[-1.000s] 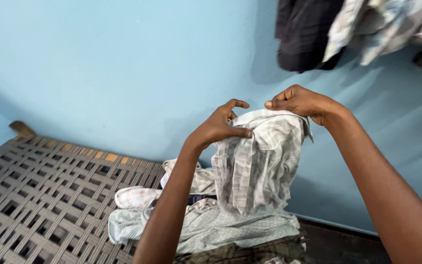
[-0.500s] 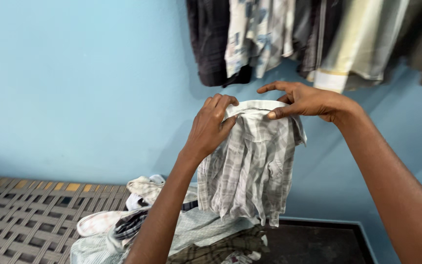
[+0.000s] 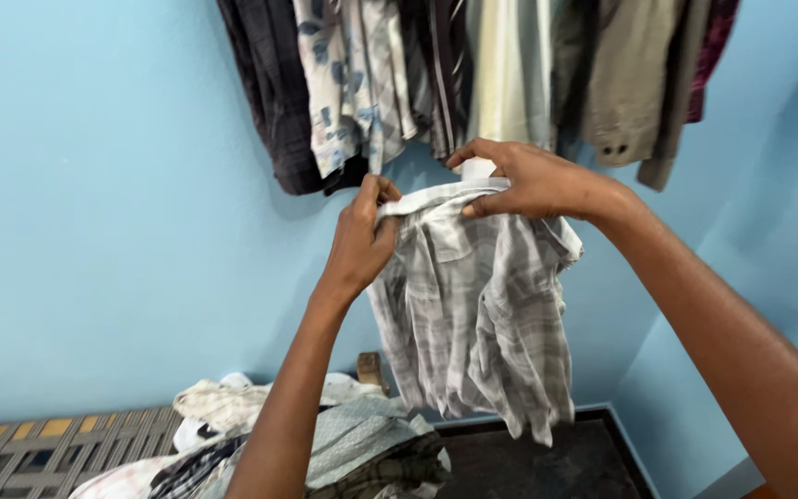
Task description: The person picks up shirts from a pile on a woven bed and hangs them one by one on wall-mounted hooks. The shirts include various patterns such as plaid, floral, and solid colors. The person adjusts each shirt to hang neatly before moving to the next.
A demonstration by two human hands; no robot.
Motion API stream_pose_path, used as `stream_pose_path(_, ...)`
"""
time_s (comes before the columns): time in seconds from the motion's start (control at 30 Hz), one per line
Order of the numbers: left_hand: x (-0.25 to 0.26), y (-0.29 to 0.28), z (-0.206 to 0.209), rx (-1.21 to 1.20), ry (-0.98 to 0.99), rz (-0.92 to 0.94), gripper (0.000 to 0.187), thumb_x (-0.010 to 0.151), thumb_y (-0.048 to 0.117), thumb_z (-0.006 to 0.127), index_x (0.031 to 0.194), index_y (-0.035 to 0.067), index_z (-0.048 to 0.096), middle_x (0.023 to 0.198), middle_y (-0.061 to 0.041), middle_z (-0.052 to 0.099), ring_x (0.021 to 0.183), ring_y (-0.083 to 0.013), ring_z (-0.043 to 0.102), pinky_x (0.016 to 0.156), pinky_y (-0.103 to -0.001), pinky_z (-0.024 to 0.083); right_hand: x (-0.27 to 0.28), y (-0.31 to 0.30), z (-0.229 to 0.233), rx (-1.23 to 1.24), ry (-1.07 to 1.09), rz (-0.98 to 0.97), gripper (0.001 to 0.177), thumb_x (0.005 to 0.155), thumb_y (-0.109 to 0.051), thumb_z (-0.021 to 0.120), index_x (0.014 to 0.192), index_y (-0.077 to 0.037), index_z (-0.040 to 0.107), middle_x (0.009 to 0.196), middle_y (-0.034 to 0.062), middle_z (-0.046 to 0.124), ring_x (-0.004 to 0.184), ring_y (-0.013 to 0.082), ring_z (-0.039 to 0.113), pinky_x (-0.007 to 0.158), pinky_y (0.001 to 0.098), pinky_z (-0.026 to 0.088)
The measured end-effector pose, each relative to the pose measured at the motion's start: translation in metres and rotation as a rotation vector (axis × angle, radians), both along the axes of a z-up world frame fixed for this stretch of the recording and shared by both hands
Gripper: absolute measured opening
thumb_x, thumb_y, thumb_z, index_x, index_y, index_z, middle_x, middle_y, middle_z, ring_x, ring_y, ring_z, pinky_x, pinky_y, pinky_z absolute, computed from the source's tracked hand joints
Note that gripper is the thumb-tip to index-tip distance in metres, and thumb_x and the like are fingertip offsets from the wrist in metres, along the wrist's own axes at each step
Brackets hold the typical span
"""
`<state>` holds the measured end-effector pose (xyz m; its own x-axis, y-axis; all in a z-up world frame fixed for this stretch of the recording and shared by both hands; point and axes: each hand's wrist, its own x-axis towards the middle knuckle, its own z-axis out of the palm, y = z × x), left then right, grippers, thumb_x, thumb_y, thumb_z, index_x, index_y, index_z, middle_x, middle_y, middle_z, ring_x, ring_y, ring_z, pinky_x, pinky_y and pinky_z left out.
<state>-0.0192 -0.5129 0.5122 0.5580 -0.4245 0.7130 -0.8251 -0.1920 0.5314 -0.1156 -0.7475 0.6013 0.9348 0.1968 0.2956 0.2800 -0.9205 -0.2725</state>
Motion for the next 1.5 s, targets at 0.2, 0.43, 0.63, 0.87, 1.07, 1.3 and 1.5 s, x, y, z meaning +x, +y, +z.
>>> stream_pose_path(0.2, -0.022, -0.016, 0.023, -0.072, 0.224, -0.262, 0.04, 0.106, 0.036, 0.051, 0.135, 0.009, 0.061, 0.126, -0.011, 0.069, 0.118, -0.0252, 0.062, 0.099, -0.038, 0.048, -0.035, -0.019, 0.033, 0.034, 0.112, -0.191, 0.094, 0.065, -0.053, 0.083, 0.148, -0.026, 0.048, 0.13, 0.0202, 0.067, 0.122, 0.0384, 0.063, 0.104, 0.0602, 0.047)
stream_pose_path(0.43, -0.058, -0.024, 0.072, 0.112, -0.151, -0.052, 0.031, 0.087, 0.013, 0.065, 0.116, 0.004, 0.061, 0.105, -0.014, 0.071, 0.104, -0.0304, 0.065, 0.09, -0.044, 0.049, -0.077, -0.017, 0.074, -0.025, 0.105, -0.359, 0.09, 0.069, -0.055, 0.082, 0.15, -0.041, 0.046, 0.127, 0.024, 0.07, 0.12, 0.0415, 0.068, 0.101, 0.0664, 0.051)
stream_pose_path(0.63, -0.087, -0.043, 0.103, 0.163, -0.566, 0.138, 0.016, 0.085, 0.004, 0.064, 0.1, 0.005, 0.059, 0.093, -0.011, 0.058, 0.093, -0.0306, 0.055, 0.083, -0.047, 0.045, -0.108, -0.037, 0.094, -0.073, -0.111, -0.254, 0.078, 0.077, -0.05, 0.078, 0.147, -0.034, 0.048, 0.133, 0.018, 0.065, 0.132, 0.039, 0.054, 0.102, 0.0667, 0.044)
stream_pose_path(0.87, -0.096, -0.078, 0.13, 0.29, -0.824, 0.164, 0.02, 0.08, 0.017, 0.071, 0.095, 0.005, 0.062, 0.085, -0.012, 0.054, 0.082, -0.0278, 0.051, 0.072, -0.045, 0.043, -0.145, -0.063, 0.113, -0.222, -0.244, -0.361, 0.063, 0.087, -0.042, 0.072, 0.145, -0.03, 0.049, 0.111, 0.0109, 0.074, 0.105, 0.0293, 0.069, 0.094, 0.0528, 0.055)
stream_pose_path(1.07, -0.079, -0.114, 0.144, 0.303, -1.035, 0.326, 0.012, 0.091, 0.004, 0.064, 0.102, 0.007, 0.061, 0.085, -0.008, 0.052, 0.079, -0.0222, 0.052, 0.067, -0.036, 0.045, -0.157, -0.082, 0.111, -0.962, -0.565, -0.395, 0.062, 0.1, -0.016, 0.06, 0.155, -0.037, 0.037, 0.089, 0.0019, 0.064, 0.063, 0.014, 0.065, 0.055, 0.0266, 0.057)
stream_pose_path(1.3, -0.061, -0.145, 0.164, 0.174, -1.13, 0.35, 0.015, 0.093, 0.0, 0.06, 0.105, 0.009, 0.061, 0.089, -0.006, 0.055, 0.084, -0.021, 0.056, 0.07, -0.037, 0.047, -0.157, -0.124, 0.122, -1.787, -0.866, -0.339, 0.077, 0.105, -0.011, 0.057, 0.159, -0.044, 0.013, 0.076, -0.0064, 0.05, 0.051, 0.0033, 0.05, 0.042, 0.0129, 0.044)
stream_pose_path(1.5, -0.04, -0.178, 0.195, 0.144, -1.215, 0.318, 0.009, 0.096, 0.004, 0.06, 0.104, 0.008, 0.059, 0.092, -0.008, 0.057, 0.085, -0.0215, 0.058, 0.068, -0.037, 0.051, -0.157, -0.16, 0.149, -2.05, -0.983, -0.261, 0.072, 0.1, -0.014, 0.057, 0.154, -0.045, 0.021, 0.072, -0.0099, 0.046, 0.048, 0.0012, 0.04, 0.039, 0.0118, 0.034)
